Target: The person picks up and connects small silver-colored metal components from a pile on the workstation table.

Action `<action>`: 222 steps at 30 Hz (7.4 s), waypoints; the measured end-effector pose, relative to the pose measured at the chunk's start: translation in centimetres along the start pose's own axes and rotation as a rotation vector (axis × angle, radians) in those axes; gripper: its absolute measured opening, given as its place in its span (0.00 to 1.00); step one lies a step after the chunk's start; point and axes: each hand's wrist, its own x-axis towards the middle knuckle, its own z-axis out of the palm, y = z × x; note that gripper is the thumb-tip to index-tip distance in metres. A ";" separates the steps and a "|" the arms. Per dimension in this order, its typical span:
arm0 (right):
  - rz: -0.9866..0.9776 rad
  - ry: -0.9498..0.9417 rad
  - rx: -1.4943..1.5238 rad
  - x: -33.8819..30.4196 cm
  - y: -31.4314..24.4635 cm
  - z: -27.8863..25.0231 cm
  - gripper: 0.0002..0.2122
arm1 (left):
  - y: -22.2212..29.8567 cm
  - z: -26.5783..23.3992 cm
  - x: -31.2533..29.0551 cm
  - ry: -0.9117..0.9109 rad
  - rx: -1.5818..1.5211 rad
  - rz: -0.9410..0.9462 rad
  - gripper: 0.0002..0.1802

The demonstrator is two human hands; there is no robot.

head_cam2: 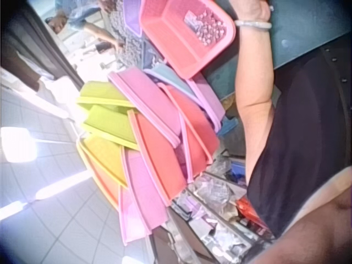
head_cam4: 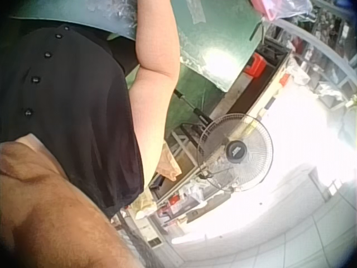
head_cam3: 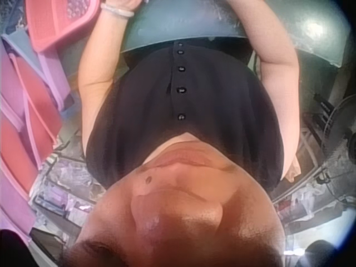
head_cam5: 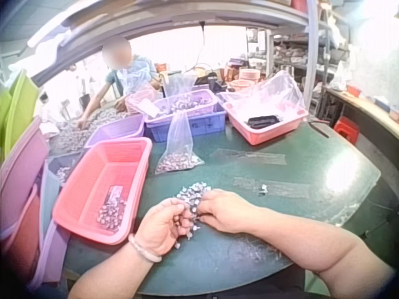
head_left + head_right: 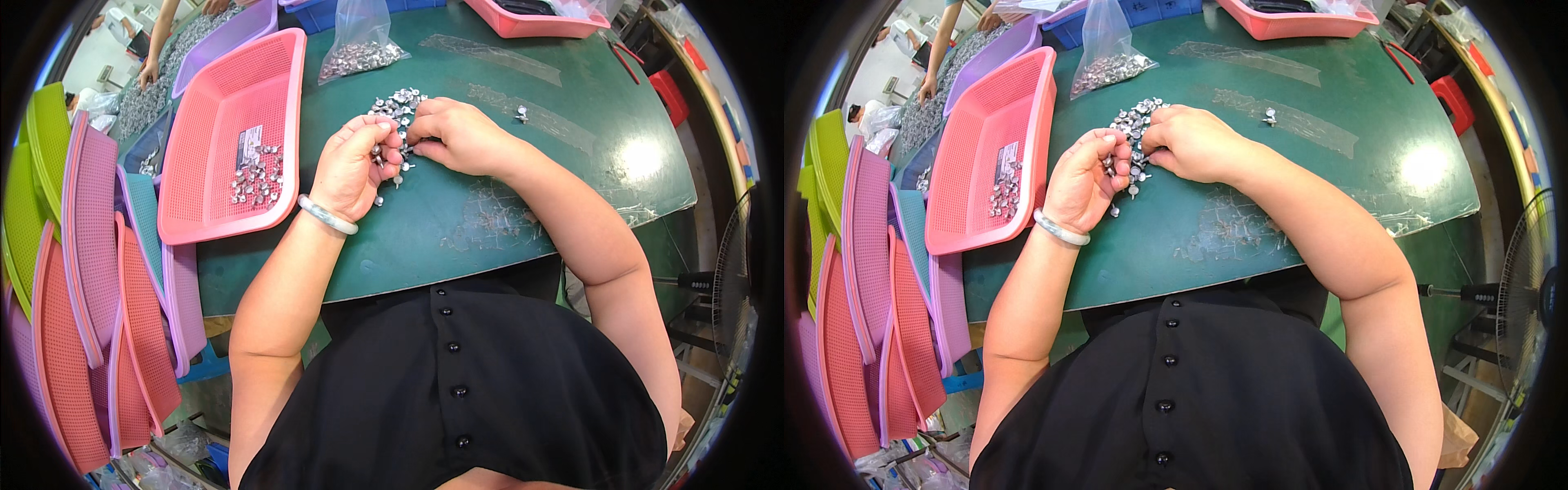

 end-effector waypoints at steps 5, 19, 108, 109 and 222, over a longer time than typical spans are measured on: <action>-0.001 -0.013 0.064 0.1 0.6 0.1 0.05 | 0.0 0.2 0.0 0.016 0.044 -0.003 0.05; 0.259 -0.229 0.578 0.1 -0.6 -2.2 0.05 | -0.2 1.1 -0.6 0.013 0.323 -0.050 0.05; 0.131 -0.091 -0.011 -0.3 0.1 -1.3 0.06 | 0.2 -0.4 0.1 -0.056 -0.192 -0.037 0.06; 0.129 -0.088 -0.021 -0.2 0.1 -1.3 0.06 | 0.1 -0.5 0.2 -0.079 -0.199 -0.032 0.06; 0.041 0.085 0.388 0.0 -1.3 -2.0 0.07 | -0.2 1.0 -0.5 -0.006 0.167 0.054 0.04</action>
